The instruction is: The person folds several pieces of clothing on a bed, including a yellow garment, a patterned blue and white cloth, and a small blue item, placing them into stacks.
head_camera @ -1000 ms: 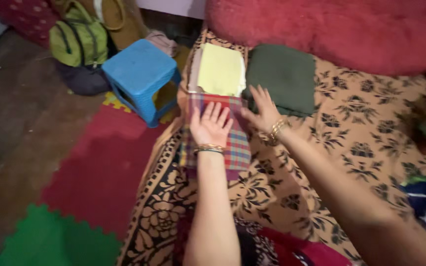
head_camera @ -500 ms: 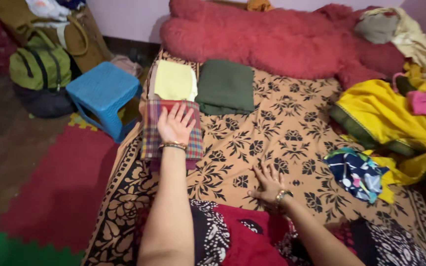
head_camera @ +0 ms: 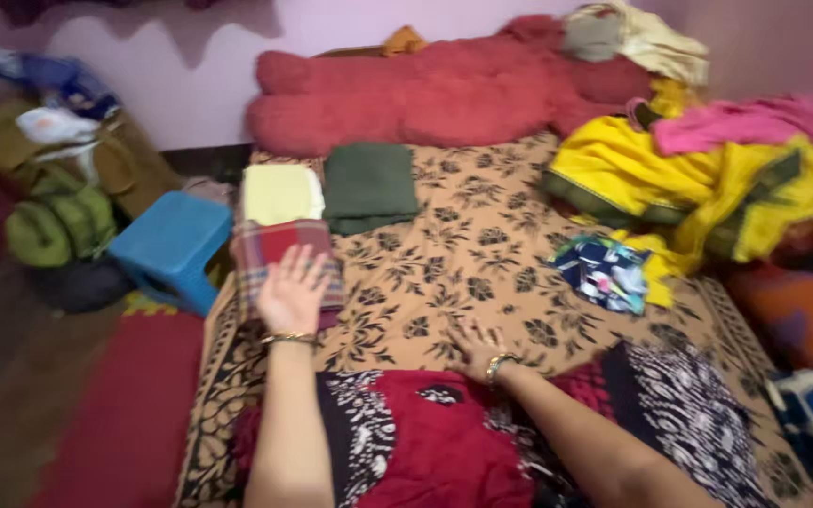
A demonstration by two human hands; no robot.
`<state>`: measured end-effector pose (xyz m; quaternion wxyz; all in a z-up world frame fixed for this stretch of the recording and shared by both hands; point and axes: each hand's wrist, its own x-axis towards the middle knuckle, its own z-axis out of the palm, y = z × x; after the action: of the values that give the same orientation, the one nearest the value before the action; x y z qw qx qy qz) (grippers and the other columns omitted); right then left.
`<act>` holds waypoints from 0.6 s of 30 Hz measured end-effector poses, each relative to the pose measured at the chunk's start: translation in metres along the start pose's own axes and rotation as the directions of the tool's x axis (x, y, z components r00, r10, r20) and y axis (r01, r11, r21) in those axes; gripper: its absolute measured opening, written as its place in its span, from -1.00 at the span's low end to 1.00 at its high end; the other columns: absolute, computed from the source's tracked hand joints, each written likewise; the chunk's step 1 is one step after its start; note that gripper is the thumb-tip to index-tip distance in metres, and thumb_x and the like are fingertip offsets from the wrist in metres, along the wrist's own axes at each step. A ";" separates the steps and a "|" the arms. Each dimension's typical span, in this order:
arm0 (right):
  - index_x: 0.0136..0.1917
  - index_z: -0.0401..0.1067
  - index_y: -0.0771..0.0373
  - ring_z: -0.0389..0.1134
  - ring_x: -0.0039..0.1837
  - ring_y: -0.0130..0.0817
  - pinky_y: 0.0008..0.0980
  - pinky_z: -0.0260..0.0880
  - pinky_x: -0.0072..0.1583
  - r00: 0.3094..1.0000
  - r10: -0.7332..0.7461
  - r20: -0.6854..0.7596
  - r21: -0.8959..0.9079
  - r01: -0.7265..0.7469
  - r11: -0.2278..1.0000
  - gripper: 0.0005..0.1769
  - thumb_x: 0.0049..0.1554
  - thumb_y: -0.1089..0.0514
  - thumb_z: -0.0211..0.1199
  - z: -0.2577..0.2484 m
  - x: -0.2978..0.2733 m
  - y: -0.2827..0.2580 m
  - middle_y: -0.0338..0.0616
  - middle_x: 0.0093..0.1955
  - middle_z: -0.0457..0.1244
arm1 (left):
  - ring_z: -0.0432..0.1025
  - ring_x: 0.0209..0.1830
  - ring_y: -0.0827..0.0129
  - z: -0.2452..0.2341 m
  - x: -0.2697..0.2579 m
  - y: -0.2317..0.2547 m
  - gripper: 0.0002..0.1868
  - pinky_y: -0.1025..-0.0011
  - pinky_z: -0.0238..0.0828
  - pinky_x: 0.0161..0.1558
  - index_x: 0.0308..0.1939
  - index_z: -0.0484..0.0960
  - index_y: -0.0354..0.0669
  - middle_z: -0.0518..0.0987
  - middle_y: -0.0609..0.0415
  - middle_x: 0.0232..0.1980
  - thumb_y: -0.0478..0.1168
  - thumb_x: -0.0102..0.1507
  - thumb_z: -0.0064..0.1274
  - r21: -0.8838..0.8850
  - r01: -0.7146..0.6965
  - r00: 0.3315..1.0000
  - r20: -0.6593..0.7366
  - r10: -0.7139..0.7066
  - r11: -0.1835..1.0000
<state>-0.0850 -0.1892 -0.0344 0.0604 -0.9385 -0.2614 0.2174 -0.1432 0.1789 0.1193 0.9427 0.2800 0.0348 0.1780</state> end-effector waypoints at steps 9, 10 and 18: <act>0.67 -0.17 0.08 -0.40 0.73 0.00 0.24 -0.34 0.57 0.988 -0.153 0.021 0.062 0.152 0.986 0.10 0.06 -0.30 0.23 0.006 -0.049 0.017 -0.13 0.75 -0.31 | 0.16 0.55 -0.11 -0.008 -0.024 -0.006 -0.26 -0.16 -0.12 0.48 0.44 0.22 -0.18 0.23 -0.05 0.58 0.20 0.31 -0.28 0.170 0.052 0.977 -0.214 -0.015 0.984; 0.67 -0.15 0.09 -0.39 0.72 0.00 0.21 -0.30 0.56 0.987 -0.149 0.068 0.068 0.145 0.987 0.09 0.06 -0.30 0.23 0.002 -0.049 0.017 -0.13 0.75 -0.29 | 0.16 0.55 -0.11 -0.006 -0.030 -0.007 -0.26 -0.16 -0.12 0.48 0.45 0.21 -0.18 0.22 -0.05 0.58 0.20 0.31 -0.28 0.190 0.065 0.975 -0.223 -0.021 0.980; 0.42 0.42 0.11 0.32 0.32 -0.26 -0.30 0.27 0.34 0.995 -0.091 -0.037 0.461 0.098 0.882 -0.30 0.15 -0.30 0.23 -0.061 -0.029 0.143 -0.09 0.36 0.33 | 0.21 0.54 -0.09 0.035 -0.070 -0.030 -0.28 -0.09 -0.04 0.48 0.45 0.21 -0.24 0.26 -0.13 0.57 0.16 0.36 -0.32 0.284 0.092 0.981 -0.191 -0.037 0.954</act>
<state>-0.0142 -0.3262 -0.0012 0.2942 -0.8849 -0.2471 0.2635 -0.1932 0.1129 0.1302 0.8892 0.3970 0.1565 0.1650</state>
